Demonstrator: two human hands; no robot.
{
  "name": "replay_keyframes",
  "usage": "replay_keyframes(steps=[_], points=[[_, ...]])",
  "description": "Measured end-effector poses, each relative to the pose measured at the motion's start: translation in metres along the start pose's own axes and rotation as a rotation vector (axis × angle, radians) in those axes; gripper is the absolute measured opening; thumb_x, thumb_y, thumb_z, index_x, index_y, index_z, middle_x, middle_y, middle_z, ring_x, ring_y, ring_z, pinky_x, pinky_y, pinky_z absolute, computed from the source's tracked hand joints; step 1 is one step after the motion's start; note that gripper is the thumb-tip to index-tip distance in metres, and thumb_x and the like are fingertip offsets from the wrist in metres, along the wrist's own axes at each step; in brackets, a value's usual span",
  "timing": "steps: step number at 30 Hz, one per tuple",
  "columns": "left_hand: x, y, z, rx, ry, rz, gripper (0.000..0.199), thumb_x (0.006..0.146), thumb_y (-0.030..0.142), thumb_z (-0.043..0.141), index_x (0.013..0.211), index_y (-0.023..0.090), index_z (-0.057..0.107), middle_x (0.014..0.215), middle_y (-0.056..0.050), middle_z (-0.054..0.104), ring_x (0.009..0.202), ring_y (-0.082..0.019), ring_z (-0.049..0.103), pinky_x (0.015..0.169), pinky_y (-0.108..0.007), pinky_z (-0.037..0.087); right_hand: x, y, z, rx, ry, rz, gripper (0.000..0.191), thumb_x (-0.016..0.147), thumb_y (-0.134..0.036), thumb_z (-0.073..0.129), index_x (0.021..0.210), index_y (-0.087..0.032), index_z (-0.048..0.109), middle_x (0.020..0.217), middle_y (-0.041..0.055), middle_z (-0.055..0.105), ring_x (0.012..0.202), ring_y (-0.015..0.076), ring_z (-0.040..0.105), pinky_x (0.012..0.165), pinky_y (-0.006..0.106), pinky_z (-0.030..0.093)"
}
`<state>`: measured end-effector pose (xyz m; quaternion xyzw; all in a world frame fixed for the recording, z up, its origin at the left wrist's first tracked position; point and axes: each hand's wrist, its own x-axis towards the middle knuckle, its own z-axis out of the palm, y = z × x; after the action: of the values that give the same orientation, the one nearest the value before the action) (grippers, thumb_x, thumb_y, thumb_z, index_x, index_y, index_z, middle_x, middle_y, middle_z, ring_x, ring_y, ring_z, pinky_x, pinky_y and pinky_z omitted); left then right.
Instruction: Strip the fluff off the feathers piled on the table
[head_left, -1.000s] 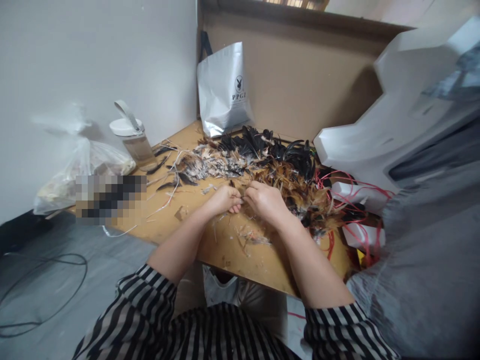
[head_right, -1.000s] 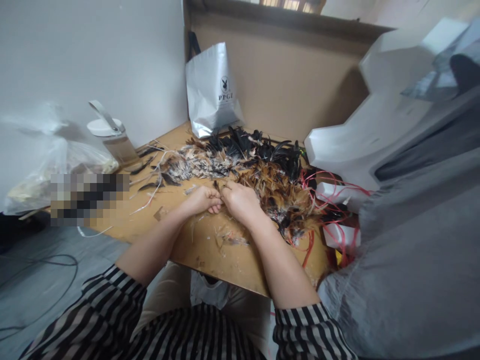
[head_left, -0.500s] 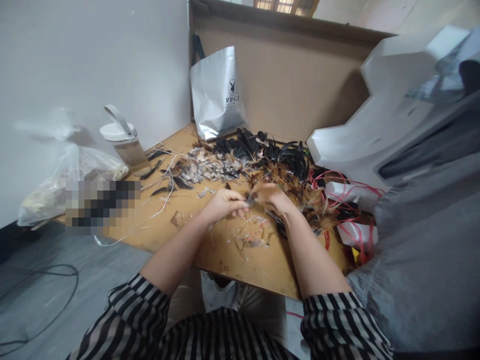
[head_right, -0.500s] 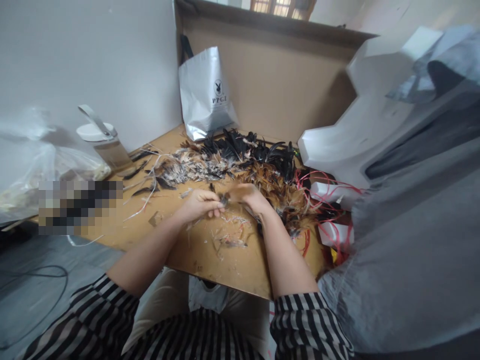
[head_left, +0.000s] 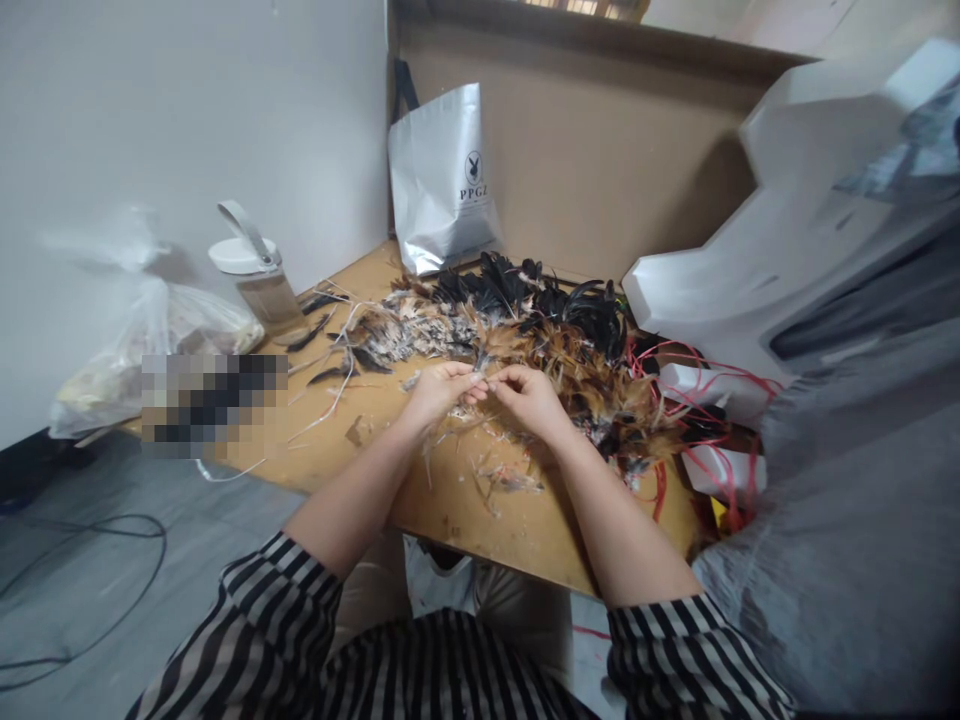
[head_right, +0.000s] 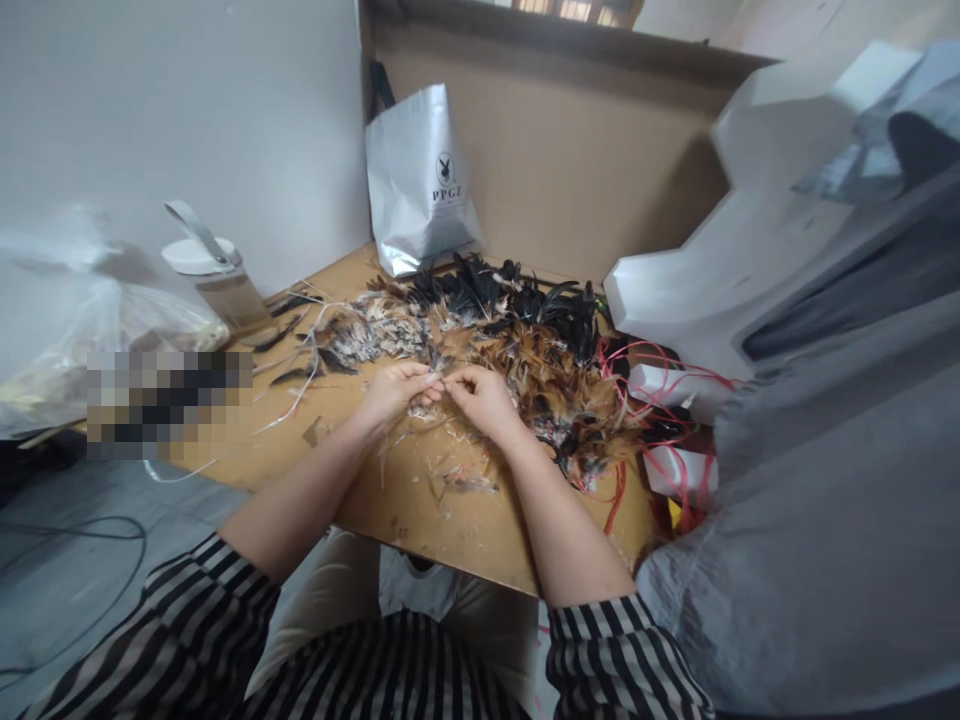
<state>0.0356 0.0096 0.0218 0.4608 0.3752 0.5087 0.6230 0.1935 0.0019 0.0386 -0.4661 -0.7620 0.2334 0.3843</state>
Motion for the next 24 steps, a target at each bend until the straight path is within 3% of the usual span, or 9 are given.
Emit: replay_keyframes(steps=[7,10,13,15,18,21,24], points=[[0.006,-0.012,-0.006,0.309,0.076,0.096,0.014,0.067,0.025,0.058,0.069,0.011,0.060,0.053,-0.001,0.057,0.044,-0.009,0.052,0.044,-0.019,0.038,-0.010,-0.027,0.002,-0.465,-0.056,-0.208,0.022,0.083,-0.023,0.041,0.074,-0.017,0.060,0.077,0.0048,0.057,0.071,0.0126,0.050,0.063,0.023,0.034],[0.004,-0.017,-0.008,0.561,0.022,0.203,0.014,0.070,0.021,0.052,0.071,0.014,0.063,0.053,-0.001,0.058,0.047,-0.010,0.052,0.047,-0.020,0.037,-0.013,-0.035,0.000,-0.629,-0.108,-0.258,0.024,0.085,-0.023,0.038,0.077,-0.016,0.060,0.079,0.0064,0.055,0.071,0.0139,0.049,0.061,0.024,0.032],[-0.002,-0.015,-0.006,0.817,-0.084,0.315,0.013,0.067,0.017,0.052,0.059,0.016,0.062,0.052,-0.001,0.057,0.051,-0.011,0.051,0.050,-0.020,0.035,-0.010,-0.034,-0.011,-0.643,-0.151,-0.272,0.024,0.084,-0.024,0.040,0.076,-0.016,0.061,0.077,0.0066,0.055,0.072,0.0147,0.048,0.060,0.025,0.032],[-0.007,-0.011,-0.002,0.857,-0.190,0.350,0.013,0.066,0.016,0.055,0.055,0.017,0.061,0.055,-0.002,0.058,0.054,-0.011,0.052,0.053,-0.020,0.036,-0.007,-0.027,-0.021,-0.517,-0.179,-0.239,0.022,0.081,-0.025,0.044,0.072,-0.016,0.062,0.076,0.0054,0.056,0.072,0.0139,0.049,0.062,0.024,0.033],[-0.014,-0.005,0.005,0.702,-0.338,0.274,0.012,0.069,0.022,0.056,0.062,0.016,0.064,0.059,-0.002,0.061,0.054,-0.011,0.054,0.054,-0.020,0.039,-0.002,-0.010,-0.034,-0.142,-0.263,-0.109,0.015,0.075,-0.025,0.053,0.071,-0.016,0.063,0.073,0.0031,0.058,0.069,0.0123,0.051,0.064,0.024,0.036],[-0.017,0.000,0.009,0.452,-0.316,0.135,0.017,0.070,0.028,0.058,0.073,0.013,0.066,0.062,-0.004,0.062,0.050,-0.010,0.054,0.050,-0.020,0.039,0.002,0.007,-0.034,0.273,-0.252,0.134,0.019,0.068,-0.032,0.060,0.072,-0.014,0.064,0.067,0.0020,0.060,0.061,0.0114,0.051,0.059,0.024,0.038],[-0.015,0.004,0.008,0.289,-0.225,0.059,0.022,0.068,0.032,0.061,0.072,0.011,0.065,0.061,-0.004,0.062,0.047,-0.008,0.051,0.046,-0.019,0.038,0.003,0.015,-0.022,0.522,-0.128,0.237,0.023,0.061,-0.035,0.066,0.068,-0.014,0.062,0.062,-0.0001,0.058,0.055,0.0094,0.048,0.054,0.023,0.036]])
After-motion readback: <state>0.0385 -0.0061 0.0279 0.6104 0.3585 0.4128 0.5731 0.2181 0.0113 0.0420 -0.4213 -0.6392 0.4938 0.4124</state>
